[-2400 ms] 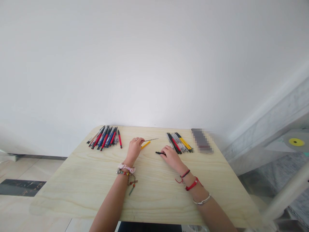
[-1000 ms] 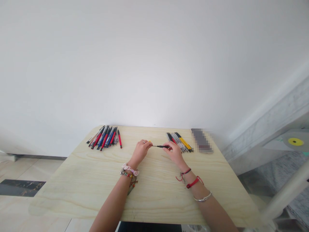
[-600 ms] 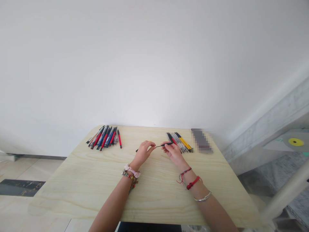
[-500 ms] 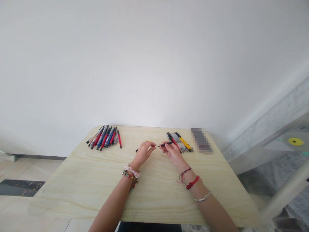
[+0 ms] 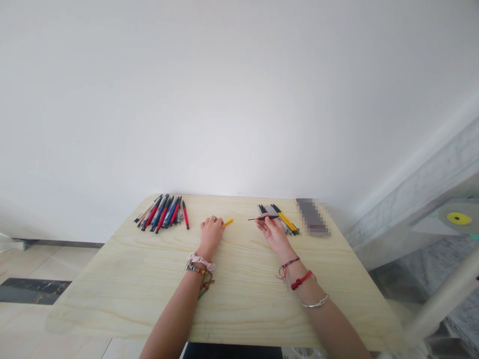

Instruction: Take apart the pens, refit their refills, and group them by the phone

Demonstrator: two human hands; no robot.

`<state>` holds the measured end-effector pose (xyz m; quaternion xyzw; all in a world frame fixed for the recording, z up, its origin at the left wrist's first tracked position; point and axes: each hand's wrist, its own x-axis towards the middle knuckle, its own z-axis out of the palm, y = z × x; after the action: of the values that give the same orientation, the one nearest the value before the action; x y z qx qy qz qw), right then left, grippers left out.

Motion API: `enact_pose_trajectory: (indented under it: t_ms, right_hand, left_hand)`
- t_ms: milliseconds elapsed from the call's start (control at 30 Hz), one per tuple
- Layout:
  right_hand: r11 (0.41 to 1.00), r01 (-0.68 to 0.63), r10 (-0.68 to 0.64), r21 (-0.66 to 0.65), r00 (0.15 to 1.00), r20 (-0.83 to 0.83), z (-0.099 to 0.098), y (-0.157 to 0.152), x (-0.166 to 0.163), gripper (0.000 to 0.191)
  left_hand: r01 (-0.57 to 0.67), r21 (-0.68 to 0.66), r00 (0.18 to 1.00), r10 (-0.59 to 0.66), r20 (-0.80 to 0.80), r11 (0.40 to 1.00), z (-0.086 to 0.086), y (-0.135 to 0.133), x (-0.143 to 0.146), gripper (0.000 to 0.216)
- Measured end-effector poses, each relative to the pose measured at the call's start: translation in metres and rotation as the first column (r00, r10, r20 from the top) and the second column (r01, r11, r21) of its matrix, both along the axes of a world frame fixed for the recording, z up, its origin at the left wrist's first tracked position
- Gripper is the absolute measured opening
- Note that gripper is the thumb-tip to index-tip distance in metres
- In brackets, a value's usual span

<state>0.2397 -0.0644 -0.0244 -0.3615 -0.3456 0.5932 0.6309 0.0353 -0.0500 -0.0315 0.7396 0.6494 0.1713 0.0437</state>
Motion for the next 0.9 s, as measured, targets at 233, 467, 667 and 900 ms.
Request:
enact_pose_trajectory:
  t_ms: [233, 467, 667, 900]
  right_hand:
    - [1.000, -0.003, 0.004, 0.028, 0.998, -0.055, 0.000, 0.000, -0.002, 0.023]
    - [0.999, 0.004, -0.002, 0.049, 1.000, -0.025, 0.002, 0.000, -0.003, 0.021]
    - [0.997, -0.030, 0.026, 0.072, 0.998, 0.064, 0.004, -0.005, -0.009, 0.020]
    - [0.992, -0.007, -0.032, 0.124, 0.950, 0.309, 0.005, -0.008, -0.016, 0.019]
  left_hand:
    - [0.086, -0.025, 0.992, -0.083, 0.097, 0.996, 0.009, 0.000, 0.012, 0.011]
    - [0.168, 0.060, 0.971, -0.176, 0.161, 0.984, 0.009, -0.001, 0.015, 0.010]
    - [0.236, 0.104, 0.948, -0.252, 0.194, 0.966, 0.011, -0.004, 0.018, 0.010]
    - [0.358, 0.147, 0.897, -0.383, 0.221, 0.922, 0.013, -0.009, 0.025, 0.010]
